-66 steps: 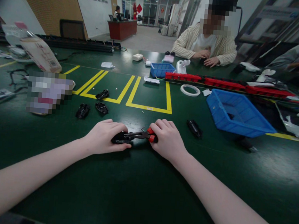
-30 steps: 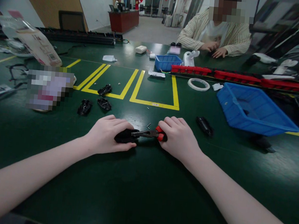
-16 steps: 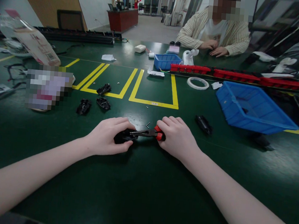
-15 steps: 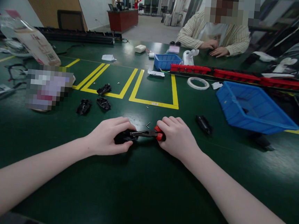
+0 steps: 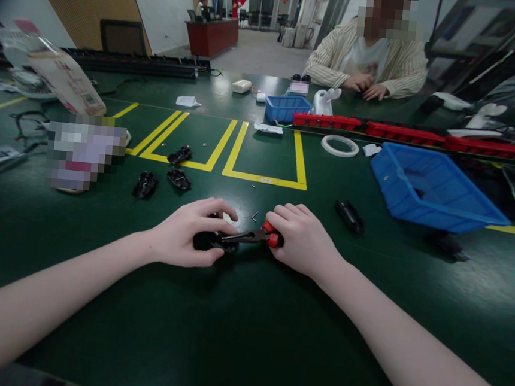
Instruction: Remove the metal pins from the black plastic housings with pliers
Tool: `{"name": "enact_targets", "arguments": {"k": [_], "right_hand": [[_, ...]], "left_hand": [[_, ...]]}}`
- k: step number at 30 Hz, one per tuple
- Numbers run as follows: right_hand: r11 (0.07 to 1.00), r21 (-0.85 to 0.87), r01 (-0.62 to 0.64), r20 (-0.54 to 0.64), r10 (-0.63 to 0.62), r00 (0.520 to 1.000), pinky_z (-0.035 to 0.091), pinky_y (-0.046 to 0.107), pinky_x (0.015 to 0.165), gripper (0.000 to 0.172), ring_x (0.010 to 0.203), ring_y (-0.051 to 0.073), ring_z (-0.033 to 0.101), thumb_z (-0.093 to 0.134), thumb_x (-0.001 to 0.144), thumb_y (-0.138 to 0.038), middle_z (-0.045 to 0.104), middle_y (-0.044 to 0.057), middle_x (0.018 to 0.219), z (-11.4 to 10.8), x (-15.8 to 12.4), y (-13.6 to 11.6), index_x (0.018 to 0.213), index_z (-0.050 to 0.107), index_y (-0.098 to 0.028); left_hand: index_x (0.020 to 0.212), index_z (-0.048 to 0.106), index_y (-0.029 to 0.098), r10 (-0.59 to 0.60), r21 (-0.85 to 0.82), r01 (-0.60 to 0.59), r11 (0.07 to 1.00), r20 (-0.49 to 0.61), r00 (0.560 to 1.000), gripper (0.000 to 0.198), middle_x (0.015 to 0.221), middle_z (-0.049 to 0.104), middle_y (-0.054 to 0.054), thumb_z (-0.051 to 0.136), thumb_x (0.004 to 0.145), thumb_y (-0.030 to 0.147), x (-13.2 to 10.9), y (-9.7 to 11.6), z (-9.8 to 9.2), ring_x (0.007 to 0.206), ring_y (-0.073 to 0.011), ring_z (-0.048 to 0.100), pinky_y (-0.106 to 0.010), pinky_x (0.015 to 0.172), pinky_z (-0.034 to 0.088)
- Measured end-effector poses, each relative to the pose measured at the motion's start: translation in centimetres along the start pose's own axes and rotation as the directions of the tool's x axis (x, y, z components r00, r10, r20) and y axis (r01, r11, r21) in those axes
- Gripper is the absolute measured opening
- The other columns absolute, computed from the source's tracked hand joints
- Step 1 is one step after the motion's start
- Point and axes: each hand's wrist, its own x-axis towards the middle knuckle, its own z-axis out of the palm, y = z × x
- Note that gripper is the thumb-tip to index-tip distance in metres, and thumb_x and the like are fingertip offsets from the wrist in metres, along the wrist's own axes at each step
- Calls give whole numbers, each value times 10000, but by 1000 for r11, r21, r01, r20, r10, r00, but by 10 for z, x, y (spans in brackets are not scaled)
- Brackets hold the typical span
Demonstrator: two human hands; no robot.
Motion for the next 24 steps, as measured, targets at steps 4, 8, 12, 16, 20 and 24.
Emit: {"name": "enact_targets", "arguments": {"k": [4, 8, 12, 16, 20, 24], "right_hand": [[999, 30, -14, 3, 14, 1000, 420, 348, 718, 69, 749, 205, 534, 561, 735, -168, 602, 60, 801, 0, 1, 2, 736, 500, -201], [998, 58, -31, 5, 31, 1000, 421, 350, 719, 74, 750, 204, 532, 562, 738, -168, 603, 57, 799, 0, 1, 2, 735, 498, -204], [993, 104, -63, 2, 63, 998, 418, 347, 699, 70, 731, 198, 525, 566, 745, -172, 604, 51, 792, 0, 1, 1, 739, 505, -207], [979, 169, -116, -17, 121, 993, 417, 339, 669, 70, 716, 194, 524, 575, 751, -187, 601, 43, 790, 1, 0, 2, 742, 511, -213], [970, 184, -160, -42, 170, 985, 410, 329, 655, 73, 706, 190, 519, 572, 766, -197, 595, 38, 781, 2, 0, 1, 747, 503, -212], [977, 144, -159, -71, 170, 983, 403, 326, 668, 67, 720, 195, 521, 560, 761, -178, 592, 44, 780, 3, 0, -2, 749, 501, -206]], "left_hand": [[1218, 631, 251, 24, 159, -21, 987, -15, 1000, 364, 1355, 519, -59, 528, 886, 359, -2, 3, 0, 1100, -248, 540, -415, 911, 469], [1364, 486, 213, 46, 169, -43, 985, -11, 999, 471, 1433, 470, -81, 475, 921, 370, -3, 2, 5, 1157, -259, 535, -416, 934, 491], [1404, 355, 166, -12, 122, 22, 992, -77, 997, 562, 1482, 394, -141, 519, 916, 393, -3, 3, 6, 1185, -268, 546, -415, 931, 510], [1349, 354, 189, -81, 72, 93, 993, -157, 984, 483, 1469, 396, -149, 523, 942, 386, -4, 6, 5, 1128, -262, 592, -431, 876, 545], [1282, 425, 209, -176, -150, 151, 977, -164, 971, 309, 1468, 415, -117, 461, 981, 267, -4, 11, 7, 1156, -224, 595, -399, 902, 558], [1336, 452, 208, -136, -295, 93, 951, -127, 983, 353, 1523, 360, -108, 418, 985, 193, -3, 19, 5, 1368, -227, 421, -405, 1095, 435]]}}
